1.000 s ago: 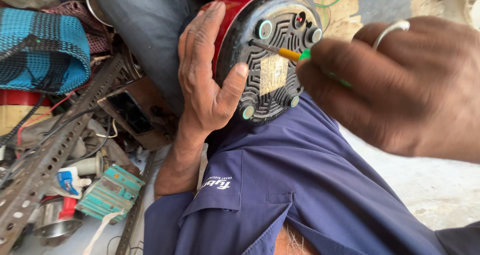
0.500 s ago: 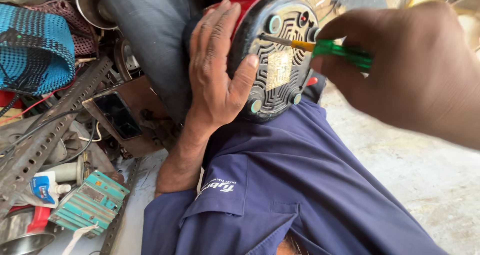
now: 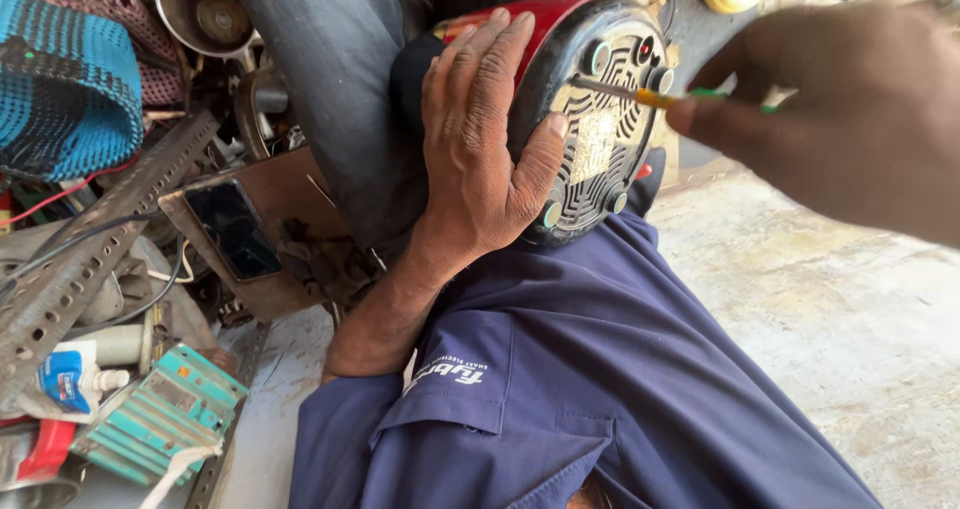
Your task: The person holds a red and black circular electrical device on their lap and uses a green-handled screwdriver to repeatedly tighten and loosen screws on the base. They rotate the device to access different screws and briefly open the casing to reveal internal wiring.
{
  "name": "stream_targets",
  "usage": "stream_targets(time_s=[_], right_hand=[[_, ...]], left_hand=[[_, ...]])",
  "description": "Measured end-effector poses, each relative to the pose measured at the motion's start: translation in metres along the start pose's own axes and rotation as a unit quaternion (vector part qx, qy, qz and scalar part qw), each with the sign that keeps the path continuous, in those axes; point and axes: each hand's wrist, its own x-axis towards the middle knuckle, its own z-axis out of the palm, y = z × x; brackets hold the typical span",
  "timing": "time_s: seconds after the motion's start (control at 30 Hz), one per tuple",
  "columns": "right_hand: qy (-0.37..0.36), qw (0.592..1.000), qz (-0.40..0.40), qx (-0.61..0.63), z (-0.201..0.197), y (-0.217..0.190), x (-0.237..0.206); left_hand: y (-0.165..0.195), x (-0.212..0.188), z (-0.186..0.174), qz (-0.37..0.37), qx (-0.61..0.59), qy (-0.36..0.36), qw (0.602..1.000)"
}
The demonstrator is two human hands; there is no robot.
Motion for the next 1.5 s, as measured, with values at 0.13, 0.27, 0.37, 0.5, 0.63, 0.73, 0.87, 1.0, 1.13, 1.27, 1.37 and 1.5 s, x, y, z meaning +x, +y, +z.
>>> stream_targets(time_s=[0.13, 0.27, 0.37, 0.5, 0.63, 0.73, 0.87, 1.0, 1.13, 1.27, 1.37, 1.5], right_hand=[[0.149, 0.98, -0.133, -0.022, 0.011, 0.004, -0.008], [0.051, 0.906, -0.266, -0.325, 0.011, 0.004, -0.01], [0.042, 0.994, -0.043, -0.092, 0.013, -0.006, -0.001], [-0.014, 0.992, 0.109, 0.07, -0.004, -0.021, 0.013], [0.162, 0.9, -0.29, -0.282, -0.037, -0.036, -0.001], [0.054, 0.891, -0.199, -0.404, -0.033, -0.052, -0.003], [-0.091, 0.985, 0.12, -0.09, -0.027, -0.049, 0.006], [-0.084, 0.992, 0.095, 0.016, -0.025, -0.029, 0.01], [-0.041, 0.964, -0.087, -0.247, -0.019, -0.018, -0.008], [0.167, 0.808, -0.384, -0.413, -0.019, -0.024, -0.017], [0.077, 0.985, -0.105, -0.115, -0.018, -0.042, -0.014], [-0.029, 0.994, 0.063, 0.079, -0.025, -0.046, 0.002]], left_hand=[[-0.001, -0.001, -0.002, 0.0, -0.024, 0.011, 1.0], [-0.003, -0.005, -0.002, 0.005, -0.021, 0.028, 0.999], [-0.005, -0.006, -0.003, 0.005, -0.006, 0.03, 1.0], [-0.004, -0.001, -0.004, 0.012, -0.01, 0.044, 0.999], [0.003, -0.001, -0.009, 0.009, -0.02, 0.052, 0.998], [0.004, -0.003, -0.01, -0.002, -0.009, 0.05, 0.999], [0.002, -0.004, -0.009, -0.002, -0.013, 0.055, 0.998], [0.005, -0.002, -0.013, 0.004, -0.026, 0.069, 0.997], [0.01, 0.0, -0.019, 0.005, -0.031, 0.061, 0.998], [0.012, -0.003, -0.016, 0.01, -0.007, 0.064, 0.998], [0.009, -0.005, -0.013, 0.017, -0.013, 0.075, 0.997], [0.006, -0.004, -0.017, 0.023, -0.038, 0.072, 0.996]])
